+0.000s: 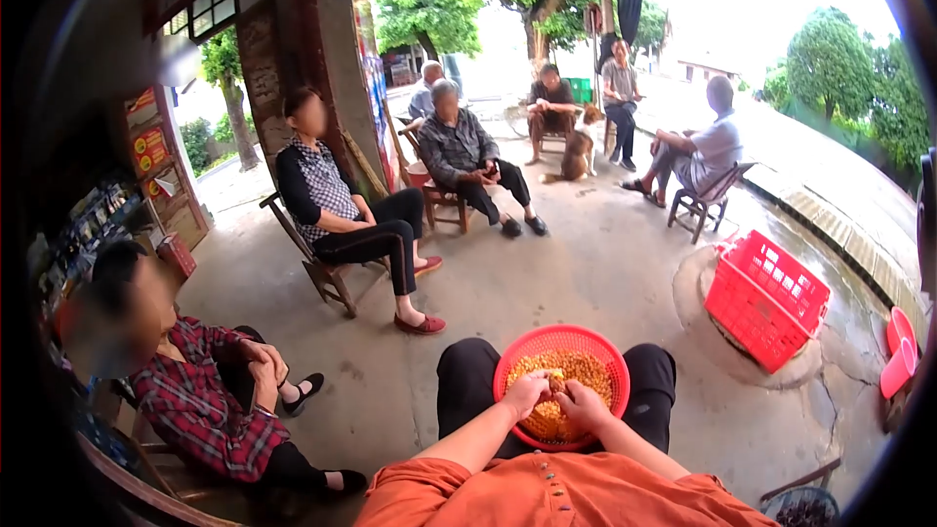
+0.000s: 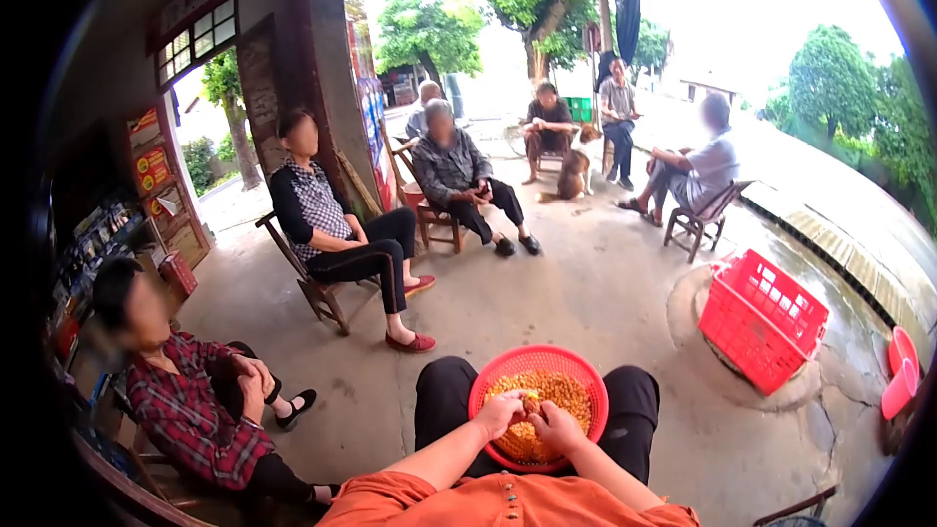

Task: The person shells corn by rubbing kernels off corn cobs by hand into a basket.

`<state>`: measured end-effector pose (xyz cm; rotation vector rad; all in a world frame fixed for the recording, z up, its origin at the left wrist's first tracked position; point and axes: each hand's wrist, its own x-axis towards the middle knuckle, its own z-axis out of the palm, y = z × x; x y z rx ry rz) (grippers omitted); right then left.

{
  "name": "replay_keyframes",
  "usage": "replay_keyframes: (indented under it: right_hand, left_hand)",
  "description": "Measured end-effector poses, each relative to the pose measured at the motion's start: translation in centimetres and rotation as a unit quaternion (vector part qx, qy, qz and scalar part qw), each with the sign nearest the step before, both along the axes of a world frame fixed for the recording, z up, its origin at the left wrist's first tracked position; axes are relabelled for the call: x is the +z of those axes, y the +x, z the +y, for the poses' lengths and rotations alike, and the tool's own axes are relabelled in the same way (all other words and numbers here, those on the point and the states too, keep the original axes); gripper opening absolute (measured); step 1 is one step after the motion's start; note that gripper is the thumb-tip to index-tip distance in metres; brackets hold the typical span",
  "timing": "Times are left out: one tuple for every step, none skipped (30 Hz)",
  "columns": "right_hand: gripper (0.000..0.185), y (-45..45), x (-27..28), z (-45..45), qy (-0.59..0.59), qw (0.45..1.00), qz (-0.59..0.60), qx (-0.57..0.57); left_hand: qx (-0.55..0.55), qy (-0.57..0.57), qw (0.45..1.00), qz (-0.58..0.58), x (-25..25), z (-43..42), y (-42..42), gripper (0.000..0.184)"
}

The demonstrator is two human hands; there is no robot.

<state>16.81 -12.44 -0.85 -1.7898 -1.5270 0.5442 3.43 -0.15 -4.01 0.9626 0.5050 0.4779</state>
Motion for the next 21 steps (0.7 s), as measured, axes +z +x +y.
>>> replay_keyframes:
  right_hand:
    - [0.029, 0.2, 0.3, 0.2, -0.001, 1.000, -0.003, -0.006]
    - [0.029, 0.2, 0.3, -0.1, -0.005, 1.000, -0.004, -0.014]
    - [0.029, 0.1, 0.5, -0.3, 0.000, 1.000, 0.010, -0.025]
    - [0.029, 0.0, 0.9, -0.4, -0.002, 1.000, 0.008, -0.029]
    - [0.029, 0.2, 1.2, -0.1, -0.007, 0.999, 0.002, -0.034]
    - [0.028, 0.0, 0.9, -0.3, -0.021, 0.999, -0.001, -0.037]
    - [0.028, 0.3, 0.4, 0.0, -0.015, 0.999, -0.007, -0.029]
    - [0.028, 0.7, -0.1, 0.3, -0.029, 0.999, 0.003, -0.032]
    - [0.028, 0.9, -0.9, 0.3, -0.046, 0.998, 0.015, -0.037]
    - [0.028, 1.1, -2.0, 0.5, -0.047, 0.998, 0.009, -0.033]
    - [0.030, 1.6, -3.3, 0.9, -0.052, 0.997, 0.030, -0.043]
    - [0.032, 1.5, -2.5, 1.0, -0.057, 0.996, 0.051, -0.052]
    - [0.030, 1.3, -1.6, 0.5, -0.044, 0.997, 0.012, -0.063]
    - [0.030, 1.2, -1.3, 0.4, -0.047, 0.997, 0.008, -0.061]
    - [0.030, 1.2, -1.1, 0.4, -0.045, 0.997, 0.006, -0.056]
    - [0.030, 1.2, -0.9, 0.3, -0.042, 0.998, 0.004, -0.053]
    - [0.030, 1.1, -0.6, 0.3, -0.044, 0.997, -0.007, -0.055]
    - [0.032, 1.1, -0.8, 0.2, -0.048, 0.997, -0.017, -0.051]
    - [0.032, 1.0, -0.8, 0.3, -0.059, 0.997, -0.022, -0.048]
    - [0.033, 0.9, -0.7, 0.3, -0.069, 0.996, -0.029, -0.045]
    - [0.033, 0.8, -0.6, 0.2, -0.073, 0.996, -0.029, -0.044]
  left_hand:
    - [0.002, -0.003, 1.000, 0.002, 0.5, 0.1, 0.1, 0.035]
    - [0.003, -0.010, 1.000, 0.006, 0.8, -0.3, 0.0, 0.035]
    - [-0.006, -0.029, 1.000, 0.008, 1.1, -0.4, -0.1, 0.034]
    - [-0.014, -0.046, 0.999, 0.012, 1.1, -0.2, -0.3, 0.034]
    - [-0.031, -0.062, 0.998, -0.013, 0.2, 0.4, 0.0, 0.031]
    - [-0.035, -0.066, 0.997, -0.018, 1.0, 0.1, 0.0, 0.025]
    - [-0.023, -0.066, 0.998, 0.000, 1.6, -0.1, 0.0, 0.022]
    - [-0.011, -0.068, 0.997, 0.017, 1.7, -0.3, 0.2, 0.021]
    - [-0.005, -0.074, 0.996, 0.041, 1.3, -0.2, 0.7, 0.019]
    - [-0.001, -0.075, 0.997, 0.035, 0.9, -0.2, 0.9, 0.019]
    - [0.004, -0.065, 0.997, 0.047, 0.6, -0.2, 1.3, 0.018]
    - [0.010, -0.054, 0.997, 0.061, 0.9, -0.2, 1.5, 0.018]
    - [0.018, -0.061, 0.995, 0.071, 1.6, -0.6, 1.6, 0.017]
    - [0.020, -0.065, 0.995, 0.067, 1.4, -0.6, 1.7, 0.017]
    - [0.025, -0.061, 0.996, 0.068, 1.1, -0.6, 1.8, 0.017]
    - [0.029, -0.056, 0.996, 0.069, 0.9, -0.5, 2.0, 0.017]
    - [0.029, -0.042, 0.997, 0.064, 0.8, -0.6, 2.2, 0.018]
    - [0.030, -0.020, 0.998, 0.058, 0.4, -0.6, 2.2, 0.018]
    - [0.033, -0.021, 0.997, 0.061, 0.1, -0.5, 2.2, 0.017]
    - [0.036, -0.021, 0.997, 0.063, -0.1, -0.4, 2.3, 0.016]
    - [0.036, -0.025, 0.997, 0.063, -0.2, -0.6, 2.2, 0.016]
